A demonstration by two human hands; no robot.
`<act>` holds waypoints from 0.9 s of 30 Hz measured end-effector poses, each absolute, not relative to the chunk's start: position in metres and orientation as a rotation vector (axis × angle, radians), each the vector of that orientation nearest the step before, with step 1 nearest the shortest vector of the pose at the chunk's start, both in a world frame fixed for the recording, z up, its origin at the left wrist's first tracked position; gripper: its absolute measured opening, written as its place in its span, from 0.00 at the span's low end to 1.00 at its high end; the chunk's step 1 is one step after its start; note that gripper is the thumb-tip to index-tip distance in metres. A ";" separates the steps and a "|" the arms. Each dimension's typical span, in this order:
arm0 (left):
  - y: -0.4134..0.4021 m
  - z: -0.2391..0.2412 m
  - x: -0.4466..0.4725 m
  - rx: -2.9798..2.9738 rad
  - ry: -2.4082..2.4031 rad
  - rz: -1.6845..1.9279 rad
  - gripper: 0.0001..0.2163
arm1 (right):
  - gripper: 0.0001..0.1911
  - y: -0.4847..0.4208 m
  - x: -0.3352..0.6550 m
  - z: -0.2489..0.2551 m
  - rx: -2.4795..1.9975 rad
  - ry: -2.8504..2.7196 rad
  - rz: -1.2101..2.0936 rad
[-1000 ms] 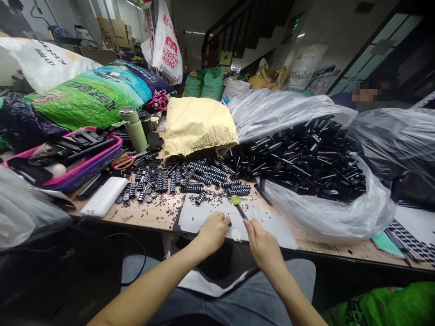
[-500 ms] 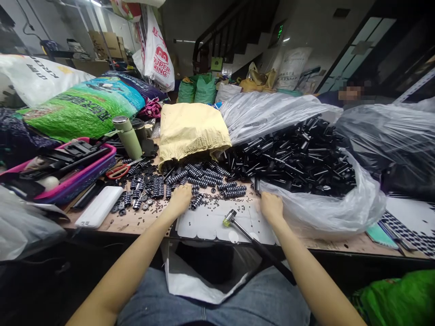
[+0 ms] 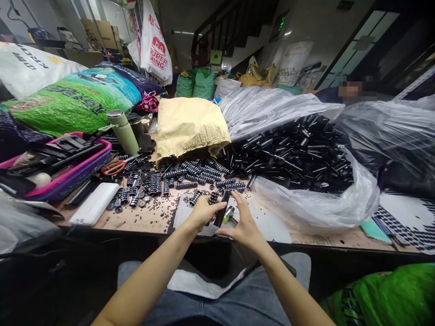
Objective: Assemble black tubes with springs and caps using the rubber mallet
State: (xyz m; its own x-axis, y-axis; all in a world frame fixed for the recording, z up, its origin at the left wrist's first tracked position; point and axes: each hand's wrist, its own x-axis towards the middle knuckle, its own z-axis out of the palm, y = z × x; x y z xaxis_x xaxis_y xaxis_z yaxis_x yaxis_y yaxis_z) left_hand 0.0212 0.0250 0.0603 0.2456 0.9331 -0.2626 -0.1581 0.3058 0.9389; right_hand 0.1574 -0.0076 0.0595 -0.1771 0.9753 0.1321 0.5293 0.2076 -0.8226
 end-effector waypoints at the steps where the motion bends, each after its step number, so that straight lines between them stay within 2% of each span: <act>1: 0.023 0.059 0.019 0.964 1.032 0.925 0.13 | 0.51 -0.008 0.157 0.059 -1.398 -1.920 0.671; 3: 0.019 0.057 0.015 0.995 1.022 0.932 0.14 | 0.51 -0.007 0.157 0.058 -1.381 -2.094 0.485; 6: 0.018 0.055 0.011 0.989 0.955 0.976 0.16 | 0.49 -0.005 0.154 0.060 -1.366 -2.123 0.439; 9: 0.020 0.050 0.006 1.074 0.965 1.011 0.16 | 0.51 -0.014 0.154 0.059 -1.321 -2.107 0.584; 13: 0.011 0.027 -0.007 1.729 1.318 1.038 0.13 | 0.49 -0.035 0.170 0.044 -1.296 -2.207 0.986; 17: -0.015 0.000 -0.027 2.261 1.620 0.912 0.14 | 0.48 -0.041 0.194 0.025 -1.391 -2.205 0.950; 23: -0.017 0.010 -0.042 1.938 1.420 1.313 0.09 | 0.46 -0.017 0.209 0.016 -1.359 -2.215 0.807; 27: 0.003 0.021 -0.021 1.638 1.271 1.354 0.10 | 0.44 -0.009 0.212 0.022 -1.388 -2.249 0.668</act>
State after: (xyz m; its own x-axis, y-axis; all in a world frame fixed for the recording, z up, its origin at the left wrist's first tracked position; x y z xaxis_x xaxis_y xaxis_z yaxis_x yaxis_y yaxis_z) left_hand -0.0210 0.0026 0.0211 -0.0051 0.9442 0.3293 0.2693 -0.3159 0.9098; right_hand 0.2117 -0.0085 0.0220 -0.4185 0.9033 0.0945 0.7053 0.3887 -0.5929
